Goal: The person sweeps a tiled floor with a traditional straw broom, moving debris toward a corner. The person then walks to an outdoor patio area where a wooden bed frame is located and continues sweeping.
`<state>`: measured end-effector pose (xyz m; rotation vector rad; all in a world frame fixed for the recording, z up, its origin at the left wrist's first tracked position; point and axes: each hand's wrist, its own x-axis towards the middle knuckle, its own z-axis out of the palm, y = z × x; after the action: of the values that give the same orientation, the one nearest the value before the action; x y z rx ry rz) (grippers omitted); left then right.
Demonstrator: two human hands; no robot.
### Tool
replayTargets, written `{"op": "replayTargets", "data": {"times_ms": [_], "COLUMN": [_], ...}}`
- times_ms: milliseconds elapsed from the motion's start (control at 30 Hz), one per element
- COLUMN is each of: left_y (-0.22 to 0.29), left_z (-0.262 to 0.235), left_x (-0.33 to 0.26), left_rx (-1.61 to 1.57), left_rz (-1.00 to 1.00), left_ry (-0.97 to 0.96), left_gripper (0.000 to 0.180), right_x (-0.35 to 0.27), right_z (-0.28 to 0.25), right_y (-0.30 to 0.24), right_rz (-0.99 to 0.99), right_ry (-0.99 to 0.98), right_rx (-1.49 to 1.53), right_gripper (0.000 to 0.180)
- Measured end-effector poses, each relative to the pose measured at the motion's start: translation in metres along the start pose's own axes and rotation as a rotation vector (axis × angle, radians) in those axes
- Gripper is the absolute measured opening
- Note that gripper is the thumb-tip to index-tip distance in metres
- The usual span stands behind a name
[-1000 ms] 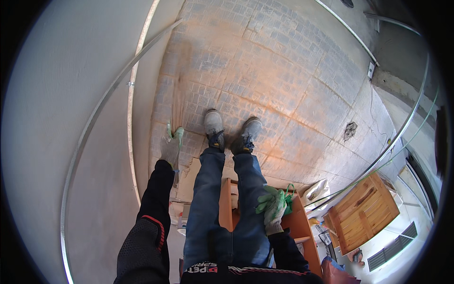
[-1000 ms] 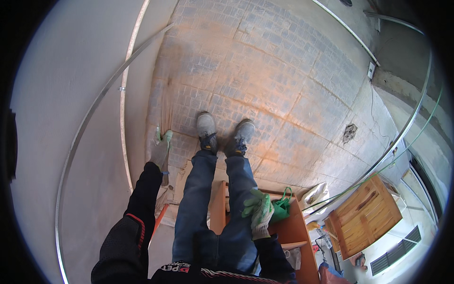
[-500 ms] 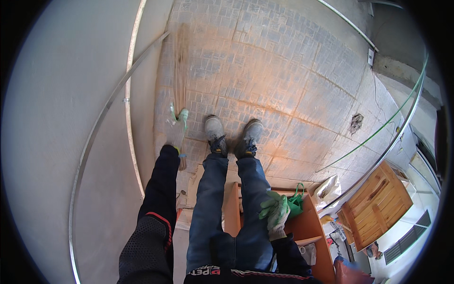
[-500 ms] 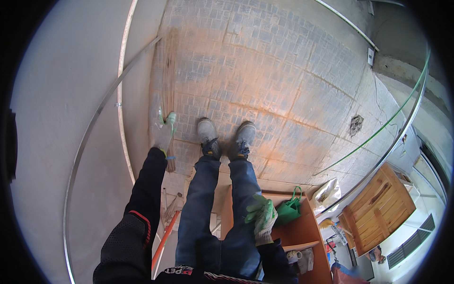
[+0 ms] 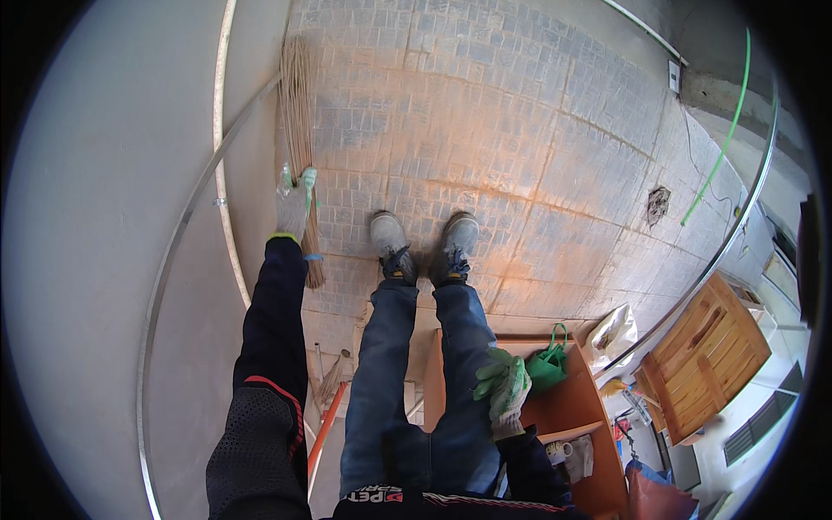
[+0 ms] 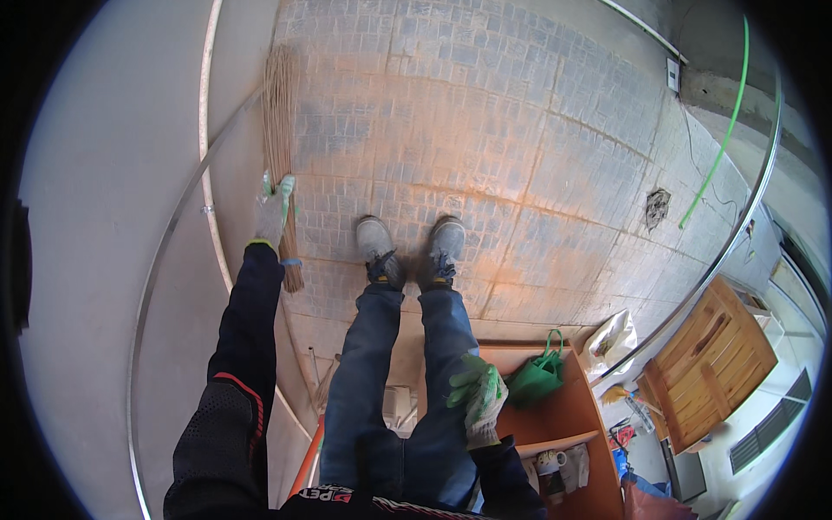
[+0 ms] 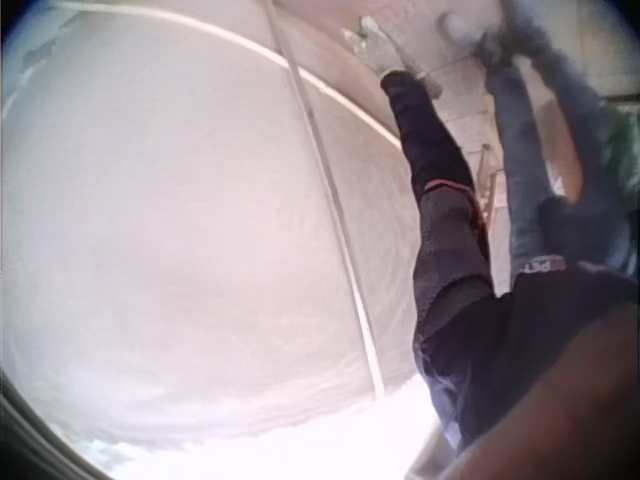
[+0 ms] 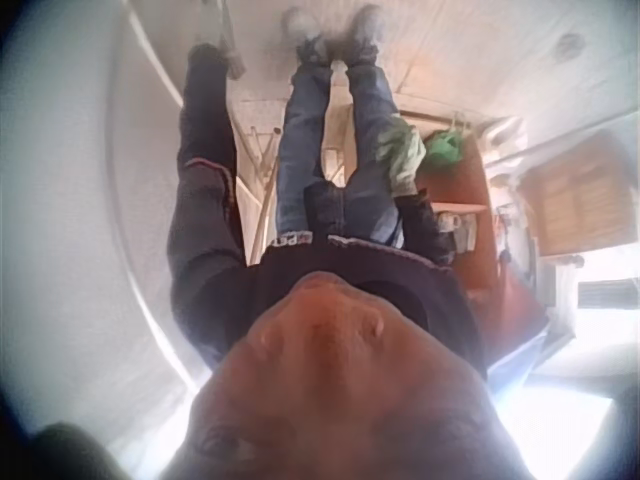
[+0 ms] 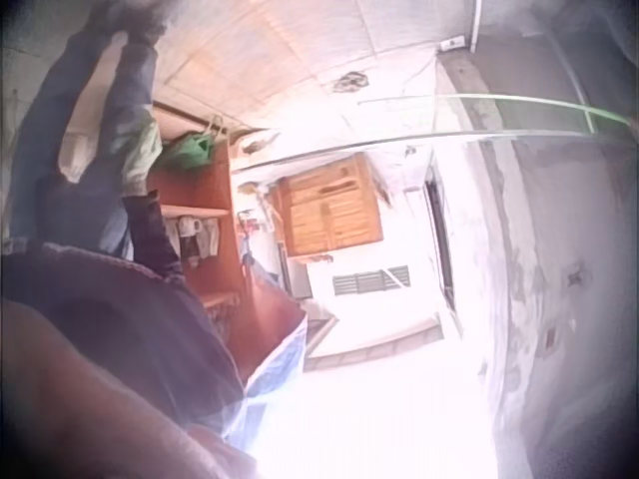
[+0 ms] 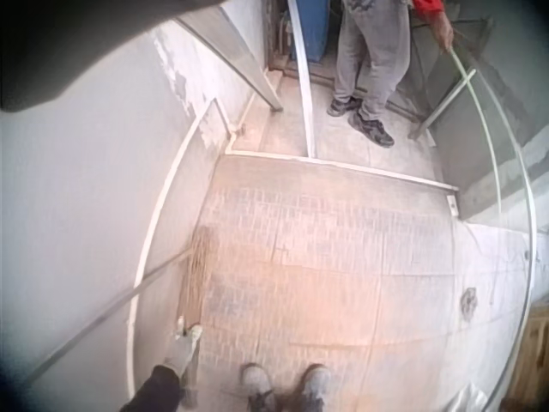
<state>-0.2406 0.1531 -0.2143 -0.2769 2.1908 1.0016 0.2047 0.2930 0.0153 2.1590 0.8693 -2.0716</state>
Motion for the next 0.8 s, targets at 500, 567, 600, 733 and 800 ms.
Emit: {"op": "replayTargets", "data": {"times_ms": [500,567,600,733,800], "left_y": [-0.017,-0.005,-0.004,-0.015,-0.021], "left_z": [0.016,0.009,0.015,0.078,0.090], "left_x": [-0.079,-0.039,-0.031,-0.060,-0.092], "left_rx": [0.084,0.052,0.058,0.574,0.519], "left_rz": [-0.130,-0.092,-0.086,-0.089,-0.035], "left_ry": [-0.243,-0.103,-0.187,-0.499,-0.655], "left_gripper": [0.084,0.088,0.076,0.059,0.080], "right_x": [0.000,0.001,0.001,-0.001,-0.001], "right_z": [-0.003,-0.002,-0.001,0.003,0.001], "right_y": [0.002,0.008,0.010,0.010,0.008], "right_rz": [0.030,-0.022,-0.011,0.005,0.012], "right_ry": [-0.029,0.008,0.018,0.023,0.000], "right_rx": [0.040,0.032,0.038,0.051,0.062], "right_gripper": [0.064,0.069,0.069,0.068,0.066]}}
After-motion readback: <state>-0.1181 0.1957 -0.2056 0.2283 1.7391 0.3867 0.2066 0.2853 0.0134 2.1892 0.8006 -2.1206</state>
